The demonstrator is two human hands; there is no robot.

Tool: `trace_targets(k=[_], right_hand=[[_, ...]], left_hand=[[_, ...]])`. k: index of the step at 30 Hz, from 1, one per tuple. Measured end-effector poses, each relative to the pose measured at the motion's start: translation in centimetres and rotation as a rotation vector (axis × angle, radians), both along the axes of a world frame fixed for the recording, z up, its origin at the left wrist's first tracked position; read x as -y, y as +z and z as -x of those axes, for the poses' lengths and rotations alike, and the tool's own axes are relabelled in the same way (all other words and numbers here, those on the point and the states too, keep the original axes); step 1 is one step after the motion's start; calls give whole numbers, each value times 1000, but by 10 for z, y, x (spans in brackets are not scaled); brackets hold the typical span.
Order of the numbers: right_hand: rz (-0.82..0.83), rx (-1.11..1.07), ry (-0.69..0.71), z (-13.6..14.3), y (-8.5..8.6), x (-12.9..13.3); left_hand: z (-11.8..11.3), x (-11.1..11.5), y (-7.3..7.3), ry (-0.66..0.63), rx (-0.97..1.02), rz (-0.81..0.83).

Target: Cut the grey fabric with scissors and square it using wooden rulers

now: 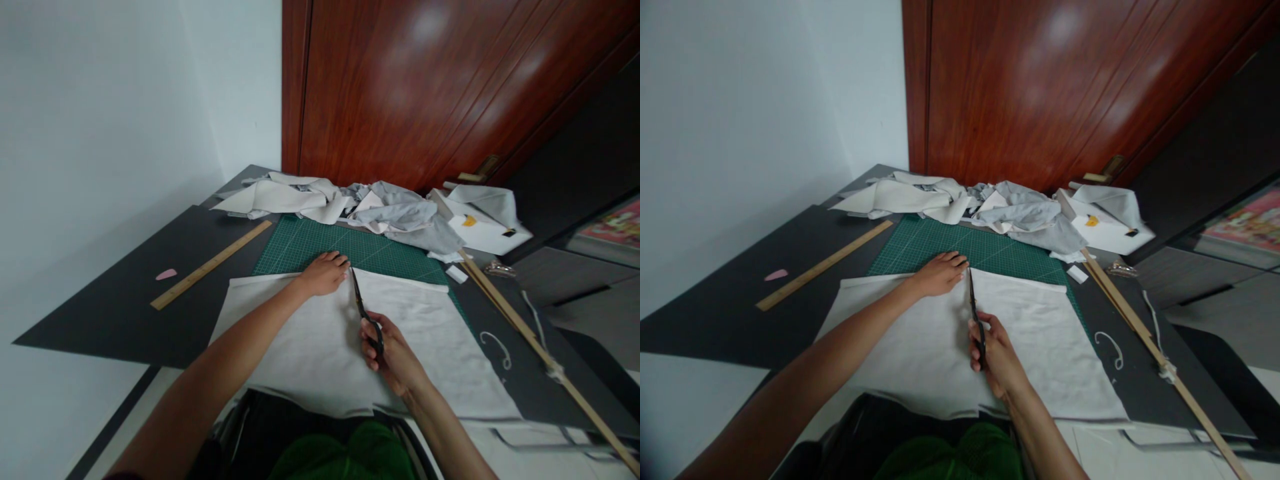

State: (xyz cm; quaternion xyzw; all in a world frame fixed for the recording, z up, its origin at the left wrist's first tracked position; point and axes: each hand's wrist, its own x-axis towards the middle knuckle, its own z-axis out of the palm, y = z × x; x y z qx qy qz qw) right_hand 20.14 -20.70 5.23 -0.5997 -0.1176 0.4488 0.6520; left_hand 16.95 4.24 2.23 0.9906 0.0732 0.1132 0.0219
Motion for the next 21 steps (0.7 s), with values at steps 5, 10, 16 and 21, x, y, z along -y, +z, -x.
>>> trace_targets(k=[5, 10, 16, 21], right_hand=[[3, 21, 2, 0, 2, 0], [7, 17, 13, 1, 2, 0], [0, 34, 14, 1, 2, 0], [27, 27, -7, 0, -3, -1]], left_hand=[[1, 1, 1, 1, 2, -8], [1, 1, 2, 0, 1, -3], [0, 0, 0, -6, 14, 6], [0, -2, -5, -9, 20, 1]])
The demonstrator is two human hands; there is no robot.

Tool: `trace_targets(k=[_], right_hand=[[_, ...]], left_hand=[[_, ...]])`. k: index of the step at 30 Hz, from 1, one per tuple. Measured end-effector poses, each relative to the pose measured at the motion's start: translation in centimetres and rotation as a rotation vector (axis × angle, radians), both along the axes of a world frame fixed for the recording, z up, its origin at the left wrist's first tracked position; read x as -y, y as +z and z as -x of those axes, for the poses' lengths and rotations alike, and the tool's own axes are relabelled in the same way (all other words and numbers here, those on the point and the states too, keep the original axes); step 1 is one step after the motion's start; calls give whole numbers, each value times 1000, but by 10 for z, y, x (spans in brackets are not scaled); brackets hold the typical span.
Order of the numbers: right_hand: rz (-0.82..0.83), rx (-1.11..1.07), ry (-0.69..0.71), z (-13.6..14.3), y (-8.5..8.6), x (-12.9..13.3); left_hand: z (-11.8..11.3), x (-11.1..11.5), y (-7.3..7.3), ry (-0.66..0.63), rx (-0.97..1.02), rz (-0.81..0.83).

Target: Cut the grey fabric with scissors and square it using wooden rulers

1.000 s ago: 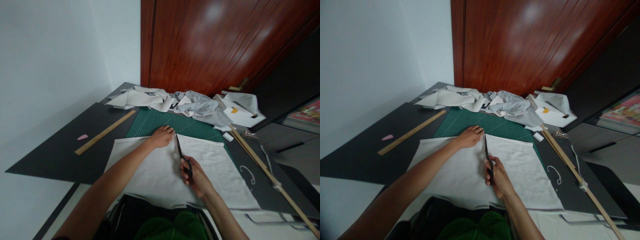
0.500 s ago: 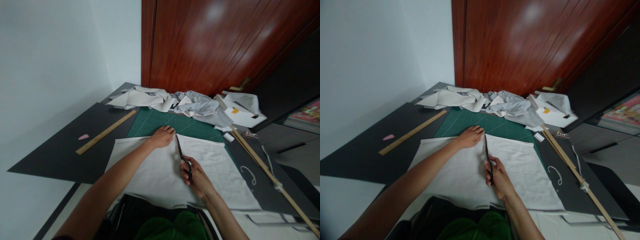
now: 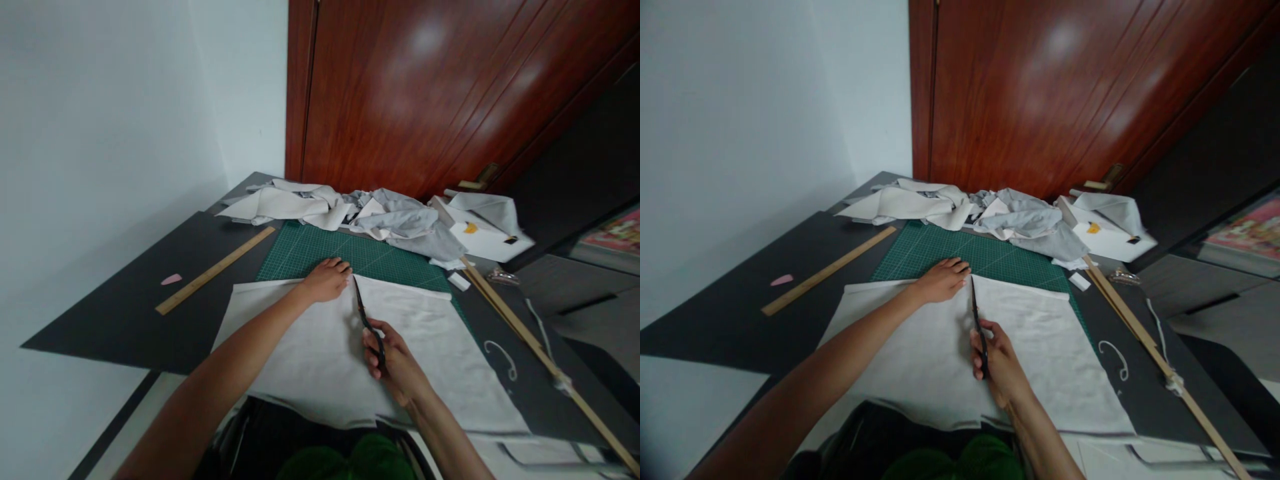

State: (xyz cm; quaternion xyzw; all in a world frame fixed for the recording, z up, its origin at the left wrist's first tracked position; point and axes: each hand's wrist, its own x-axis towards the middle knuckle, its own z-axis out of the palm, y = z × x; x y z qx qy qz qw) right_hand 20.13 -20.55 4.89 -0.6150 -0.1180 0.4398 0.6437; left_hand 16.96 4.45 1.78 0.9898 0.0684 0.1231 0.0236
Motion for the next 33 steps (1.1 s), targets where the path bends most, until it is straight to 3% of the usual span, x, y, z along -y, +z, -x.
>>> trace_targets(k=[33], right_hand=[[-10, -60, -1, -11, -8, -12]], left_hand=[[4, 0, -1, 12, 11, -20]])
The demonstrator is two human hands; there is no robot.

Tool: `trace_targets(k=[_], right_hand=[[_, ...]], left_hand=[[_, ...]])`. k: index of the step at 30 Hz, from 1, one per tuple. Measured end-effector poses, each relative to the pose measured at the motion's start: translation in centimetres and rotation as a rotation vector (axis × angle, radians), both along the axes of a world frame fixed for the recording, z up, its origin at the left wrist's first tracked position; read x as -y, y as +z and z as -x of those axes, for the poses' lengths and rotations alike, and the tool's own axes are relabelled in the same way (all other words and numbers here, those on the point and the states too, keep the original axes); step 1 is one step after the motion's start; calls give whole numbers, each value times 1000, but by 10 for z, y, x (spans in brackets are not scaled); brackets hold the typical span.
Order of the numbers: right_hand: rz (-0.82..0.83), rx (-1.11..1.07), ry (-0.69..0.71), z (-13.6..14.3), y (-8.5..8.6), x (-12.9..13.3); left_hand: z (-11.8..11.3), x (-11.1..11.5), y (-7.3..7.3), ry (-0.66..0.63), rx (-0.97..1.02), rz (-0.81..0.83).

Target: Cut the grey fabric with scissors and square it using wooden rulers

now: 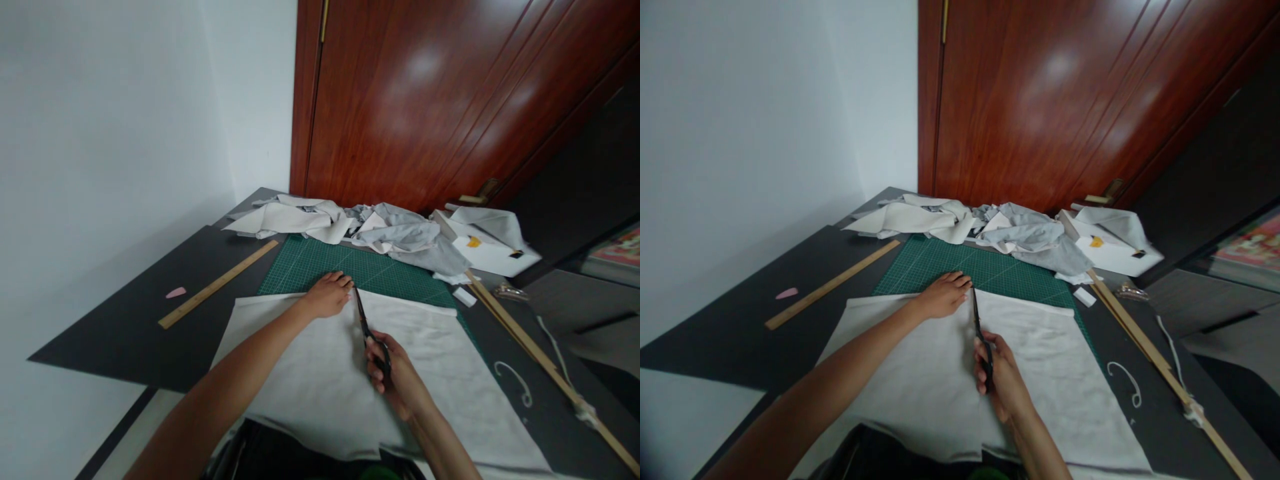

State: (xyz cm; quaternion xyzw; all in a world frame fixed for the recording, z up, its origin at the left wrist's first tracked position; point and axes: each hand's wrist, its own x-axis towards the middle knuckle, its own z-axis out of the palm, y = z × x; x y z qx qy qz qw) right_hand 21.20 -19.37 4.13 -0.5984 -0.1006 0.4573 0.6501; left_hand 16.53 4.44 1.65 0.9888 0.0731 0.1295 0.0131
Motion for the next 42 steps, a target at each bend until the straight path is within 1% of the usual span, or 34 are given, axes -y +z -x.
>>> trace_targets(k=[4, 10, 16, 21, 27, 33, 35, 37, 40, 42], right_hand=[[15, -49, 1, -2, 3, -1], [13, -54, 3, -3, 5, -3], [1, -3, 3, 0, 1, 0], [-38, 66, 7, 3, -1, 1], [-68, 98, 17, 5, -5, 1], [-61, 13, 6, 0, -5, 3], [-84, -12, 19, -1, -3, 9], [-113, -55, 35, -1, -3, 21], [-140, -149, 20, -3, -8, 47], [-134, -163, -11, -6, -11, 65]], left_hand=[[0, -1, 0, -5, 4, -8], [0, 0, 0, -3, 1, -7], [-1, 1, 1, 0, -5, 3], [-2, 0, -1, 1, -6, 8], [-1, 0, -1, 10, -13, -8], [1, 1, 2, 7, -24, -11], [1, 1, 4, 6, -29, -9], [1, 1, 5, 2, -31, -9], [1, 1, 5, -3, -29, -9], [0, 1, 4, -5, -27, -6]])
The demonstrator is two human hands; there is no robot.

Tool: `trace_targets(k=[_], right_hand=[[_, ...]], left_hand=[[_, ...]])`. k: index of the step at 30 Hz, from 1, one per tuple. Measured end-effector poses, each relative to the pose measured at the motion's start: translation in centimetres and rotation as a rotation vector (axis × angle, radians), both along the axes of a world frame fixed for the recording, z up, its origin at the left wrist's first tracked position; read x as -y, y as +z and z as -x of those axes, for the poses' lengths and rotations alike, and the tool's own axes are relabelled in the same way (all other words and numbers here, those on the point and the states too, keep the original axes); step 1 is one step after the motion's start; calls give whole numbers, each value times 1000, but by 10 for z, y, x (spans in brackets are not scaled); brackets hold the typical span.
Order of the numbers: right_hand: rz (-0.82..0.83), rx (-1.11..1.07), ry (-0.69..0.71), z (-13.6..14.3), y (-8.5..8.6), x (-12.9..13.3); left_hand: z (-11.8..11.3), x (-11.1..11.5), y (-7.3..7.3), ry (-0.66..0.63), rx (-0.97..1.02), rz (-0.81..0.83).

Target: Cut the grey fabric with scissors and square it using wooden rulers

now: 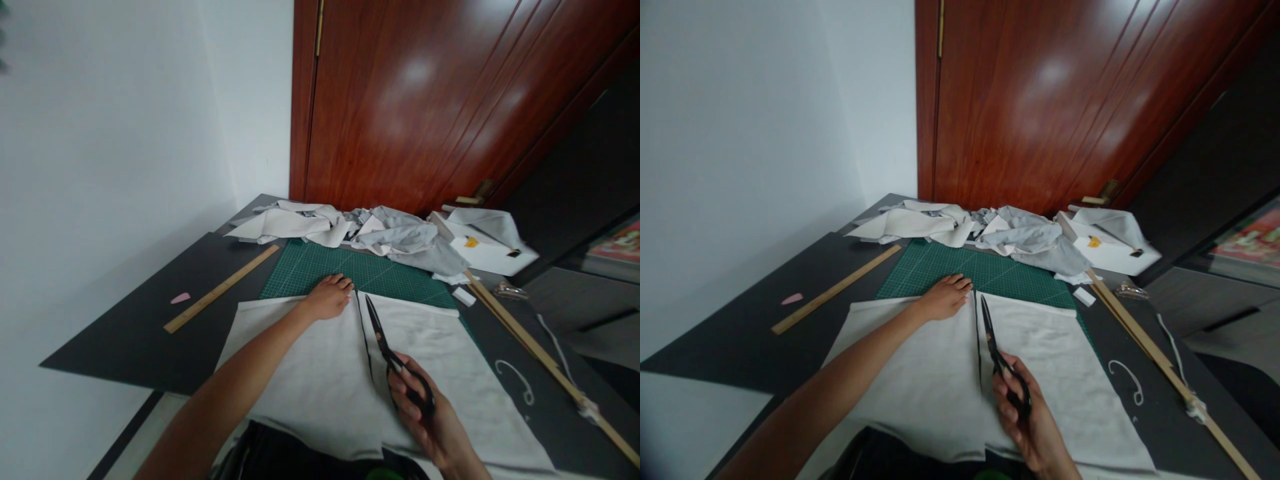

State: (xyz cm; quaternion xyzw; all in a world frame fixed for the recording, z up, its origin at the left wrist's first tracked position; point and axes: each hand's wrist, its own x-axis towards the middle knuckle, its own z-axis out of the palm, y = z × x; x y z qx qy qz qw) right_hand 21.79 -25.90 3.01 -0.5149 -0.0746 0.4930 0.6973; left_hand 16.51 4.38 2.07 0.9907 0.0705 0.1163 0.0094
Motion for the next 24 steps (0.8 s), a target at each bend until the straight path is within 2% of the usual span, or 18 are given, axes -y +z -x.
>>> trace_targets(k=[5, 11, 17, 24], right_hand=[[115, 72, -31, -13, -6, 37], [154, 82, -139, -42, -5, 60], [165, 157, -246, -94, 3, 67], [176, 263, -400, -155, -3, 72]], left_hand=[[-2, -1, -2, 4, -1, 15], [-4, -3, -3, 6, -22, 30], [-4, -6, -4, -1, -6, 27], [-5, -6, -6, -4, 26, 16]])
